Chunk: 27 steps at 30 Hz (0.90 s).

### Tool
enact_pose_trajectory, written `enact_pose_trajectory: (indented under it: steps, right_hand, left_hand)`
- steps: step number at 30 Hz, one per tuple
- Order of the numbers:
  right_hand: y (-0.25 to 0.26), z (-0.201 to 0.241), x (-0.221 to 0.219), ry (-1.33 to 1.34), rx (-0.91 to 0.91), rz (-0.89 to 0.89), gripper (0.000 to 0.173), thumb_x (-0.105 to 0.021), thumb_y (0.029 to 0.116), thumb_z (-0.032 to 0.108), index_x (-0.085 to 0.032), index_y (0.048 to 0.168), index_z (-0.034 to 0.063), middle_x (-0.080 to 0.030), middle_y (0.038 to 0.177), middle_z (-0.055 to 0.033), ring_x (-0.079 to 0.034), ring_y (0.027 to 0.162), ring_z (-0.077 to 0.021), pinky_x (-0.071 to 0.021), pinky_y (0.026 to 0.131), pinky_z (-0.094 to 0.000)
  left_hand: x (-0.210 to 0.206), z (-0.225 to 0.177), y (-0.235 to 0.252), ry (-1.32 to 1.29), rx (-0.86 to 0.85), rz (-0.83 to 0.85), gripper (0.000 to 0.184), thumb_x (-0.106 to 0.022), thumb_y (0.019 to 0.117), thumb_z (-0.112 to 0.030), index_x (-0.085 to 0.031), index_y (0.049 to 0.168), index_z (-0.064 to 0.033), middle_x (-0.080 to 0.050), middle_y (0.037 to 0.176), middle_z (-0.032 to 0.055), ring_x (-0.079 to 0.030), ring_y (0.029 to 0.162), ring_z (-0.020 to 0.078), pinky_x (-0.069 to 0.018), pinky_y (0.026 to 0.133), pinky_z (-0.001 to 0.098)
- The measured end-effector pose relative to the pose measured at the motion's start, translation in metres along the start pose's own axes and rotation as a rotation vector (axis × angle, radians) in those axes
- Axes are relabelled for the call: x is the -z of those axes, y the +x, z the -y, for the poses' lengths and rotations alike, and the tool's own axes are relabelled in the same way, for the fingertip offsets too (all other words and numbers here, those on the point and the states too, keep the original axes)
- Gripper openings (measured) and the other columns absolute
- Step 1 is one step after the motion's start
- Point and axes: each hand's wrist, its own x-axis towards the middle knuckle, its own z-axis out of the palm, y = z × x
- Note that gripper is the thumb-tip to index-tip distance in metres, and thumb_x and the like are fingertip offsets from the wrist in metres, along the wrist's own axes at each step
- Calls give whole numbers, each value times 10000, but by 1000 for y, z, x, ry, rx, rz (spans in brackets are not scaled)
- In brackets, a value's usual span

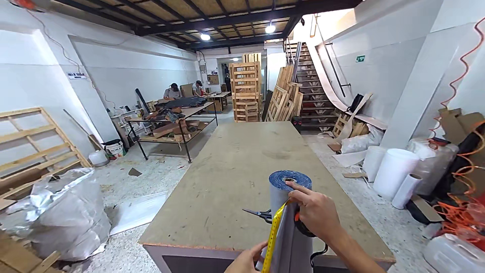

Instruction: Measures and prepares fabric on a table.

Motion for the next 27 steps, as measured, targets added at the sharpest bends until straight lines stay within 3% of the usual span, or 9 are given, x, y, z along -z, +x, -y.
enact_pose_trajectory:
  steps: [2, 4, 7, 9, 14, 17, 22, 24, 27]
  right_hand:
    - [0, 0, -1, 11, 4, 1, 212, -579, 954, 127, -756, 920, 239, -691, 1327, 134, -756, 833, -162, -591, 580, -435]
    - [1, -1, 0, 20, 5, -1, 209, -573, 967, 145, -755, 921, 238, -694, 1322, 131, -756, 826, -163, -588, 575, -436]
    - [2, -1, 0, 27, 13, -10, 226, -560, 977, 152, -756, 909, 239, -698, 1316, 132, -757, 842, -151, -593, 586, -426]
    - [2, -2, 0, 31, 18, -14, 233, -549, 980, 163, -754, 905, 243, -697, 1317, 133, -758, 856, -144, -596, 594, -422]
    - [1, -2, -1, 54, 23, -30, 212, -574, 946, 137, -759, 892, 226, -707, 1304, 111, -761, 894, -158, -608, 621, -443]
    - [1, -3, -2, 67, 27, -37, 230, -561, 935, 132, -759, 883, 236, -707, 1302, 119, -760, 886, -141, -607, 613, -433]
    - [0, -4, -2, 84, 32, -27, 254, -536, 946, 129, -753, 881, 241, -703, 1307, 124, -758, 918, -122, -615, 631, -417]
    - [0, -4, -2, 84, 32, -29, 255, -530, 946, 128, -750, 879, 238, -705, 1305, 122, -758, 918, -124, -614, 629, -417]
    - [-1, -2, -2, 78, 30, -24, 248, -537, 957, 139, -754, 879, 230, -707, 1300, 119, -759, 905, -128, -613, 625, -421]
  left_hand:
    - [-1, 5, 11, 177, -114, -98, 800, -829, 857, -376, -472, 1537, -154, -469, 1571, 71, -505, 1392, 232, -465, 1126, 479]
    - [-2, 8, 24, 130, -166, -147, 746, -786, 890, -405, -489, 1519, -136, -417, 1608, 74, -407, 1473, 221, -397, 1185, 479]
    - [-5, 12, 40, -100, -204, -169, 488, -606, 1031, -305, -534, 1476, -118, -588, 1450, 63, -568, 1319, 170, -467, 1129, 419]
    - [-4, 13, 48, -184, -210, -205, 434, -509, 1083, -369, -582, 1427, -115, -644, 1366, 66, -630, 1223, 158, -510, 1078, 386]
    - [1, 12, 65, 78, -216, -267, 381, -724, 924, -259, -660, 1266, -104, -636, 1318, 70, -574, 1258, 191, -478, 1071, 437]
    - [0, 8, 70, 191, -199, -236, 291, -718, 926, -266, -702, 1141, -71, -623, 1321, 120, -571, 1259, 238, -461, 1095, 454]
    - [3, 5, 63, -111, -176, -158, 393, -718, 964, -280, -591, 1251, -43, -693, 1068, 93, -683, 941, 170, -576, 876, 375]
    - [8, -5, 60, -194, -162, -148, 479, -778, 923, -317, -601, 1287, -62, -713, 1071, 79, -697, 928, 155, -587, 865, 357]
    - [23, -22, 64, -137, -176, -213, 310, -783, 916, -311, -709, 1078, -57, -714, 914, 46, -671, 802, 120, -570, 763, 323]
